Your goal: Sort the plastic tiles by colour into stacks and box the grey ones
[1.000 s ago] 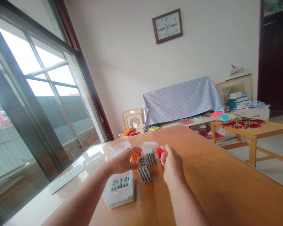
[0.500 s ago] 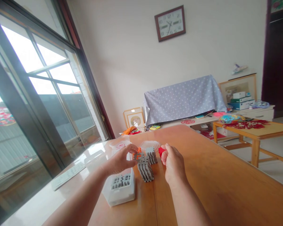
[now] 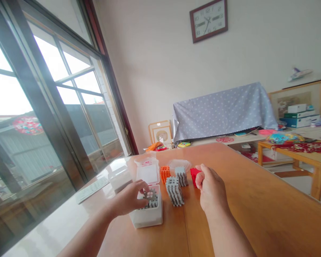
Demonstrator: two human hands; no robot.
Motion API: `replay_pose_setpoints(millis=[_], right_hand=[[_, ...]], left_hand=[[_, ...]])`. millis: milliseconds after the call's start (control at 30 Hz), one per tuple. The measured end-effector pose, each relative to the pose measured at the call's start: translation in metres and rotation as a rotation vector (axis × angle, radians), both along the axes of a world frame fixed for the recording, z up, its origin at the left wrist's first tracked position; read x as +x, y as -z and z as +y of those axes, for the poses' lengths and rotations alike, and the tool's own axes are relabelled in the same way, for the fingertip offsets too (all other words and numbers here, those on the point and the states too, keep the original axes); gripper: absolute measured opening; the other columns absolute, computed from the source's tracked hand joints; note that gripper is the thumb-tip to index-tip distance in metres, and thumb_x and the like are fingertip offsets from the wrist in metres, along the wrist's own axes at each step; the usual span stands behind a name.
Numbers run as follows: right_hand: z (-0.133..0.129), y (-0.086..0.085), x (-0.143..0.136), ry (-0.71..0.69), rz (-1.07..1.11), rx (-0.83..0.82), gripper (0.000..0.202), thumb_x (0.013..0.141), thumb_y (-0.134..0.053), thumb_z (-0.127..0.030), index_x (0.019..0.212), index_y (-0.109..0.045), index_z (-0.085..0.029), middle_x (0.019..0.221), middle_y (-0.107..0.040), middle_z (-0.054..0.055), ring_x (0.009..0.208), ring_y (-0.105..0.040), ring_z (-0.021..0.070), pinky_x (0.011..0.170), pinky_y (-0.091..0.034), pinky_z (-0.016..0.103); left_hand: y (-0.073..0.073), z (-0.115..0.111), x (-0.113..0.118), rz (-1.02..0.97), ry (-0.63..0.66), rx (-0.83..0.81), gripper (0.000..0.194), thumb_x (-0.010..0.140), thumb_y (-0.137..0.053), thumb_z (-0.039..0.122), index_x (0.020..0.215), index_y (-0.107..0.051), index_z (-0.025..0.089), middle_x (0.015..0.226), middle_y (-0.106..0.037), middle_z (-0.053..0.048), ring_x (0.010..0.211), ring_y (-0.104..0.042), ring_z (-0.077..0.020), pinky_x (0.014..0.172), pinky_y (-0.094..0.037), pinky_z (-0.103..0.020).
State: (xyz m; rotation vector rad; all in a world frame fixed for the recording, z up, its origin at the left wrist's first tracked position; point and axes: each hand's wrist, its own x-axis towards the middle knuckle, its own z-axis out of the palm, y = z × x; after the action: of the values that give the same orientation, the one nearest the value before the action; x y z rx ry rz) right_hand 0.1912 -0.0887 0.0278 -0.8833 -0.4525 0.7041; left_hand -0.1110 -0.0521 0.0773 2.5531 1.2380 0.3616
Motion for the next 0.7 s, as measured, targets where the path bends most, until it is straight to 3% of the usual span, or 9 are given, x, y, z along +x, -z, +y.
replay_pose_setpoints(millis=[367, 500, 700], right_hand=[[0.004, 0.006, 0.005, -0.037, 0.006, 0.024, 0.03, 0.075, -0.076, -0.045, 0.074, -0.065, -0.018, 0.045, -0.047, -0.006, 0.045, -0.04, 0.011, 0.046, -0.029, 0.028], [0.001, 0.004, 0.004, -0.039, -0.003, 0.036, 0.031, 0.074, -0.077, -0.046, 0.069, -0.06, -0.02, 0.045, -0.046, -0.006, 0.044, -0.04, 0.0112, 0.046, -0.029, 0.029], [0.0, 0.001, 0.003, -0.045, -0.012, 0.038, 0.031, 0.073, -0.077, -0.044, 0.068, -0.058, -0.021, 0.044, -0.046, -0.006, 0.045, -0.044, 0.0125, 0.048, -0.032, 0.029]], left_hand=[[0.024, 0.016, 0.007, -0.027, -0.023, -0.094, 0.021, 0.074, -0.073, 0.03, 0.09, -0.065, 0.019, 0.099, -0.064, -0.003, 0.082, -0.063, -0.0173, 0.073, -0.05, -0.027], [0.022, 0.012, 0.006, -0.041, -0.012, -0.031, 0.014, 0.081, -0.06, 0.021, 0.093, -0.067, 0.019, 0.098, -0.067, -0.004, 0.082, -0.063, -0.0168, 0.074, -0.05, -0.027], [0.014, 0.007, 0.011, 0.069, 0.079, -0.024, 0.029, 0.081, -0.052, 0.01, 0.09, -0.076, 0.022, 0.092, -0.075, -0.004, 0.092, -0.065, -0.0206, 0.088, -0.049, -0.032]])
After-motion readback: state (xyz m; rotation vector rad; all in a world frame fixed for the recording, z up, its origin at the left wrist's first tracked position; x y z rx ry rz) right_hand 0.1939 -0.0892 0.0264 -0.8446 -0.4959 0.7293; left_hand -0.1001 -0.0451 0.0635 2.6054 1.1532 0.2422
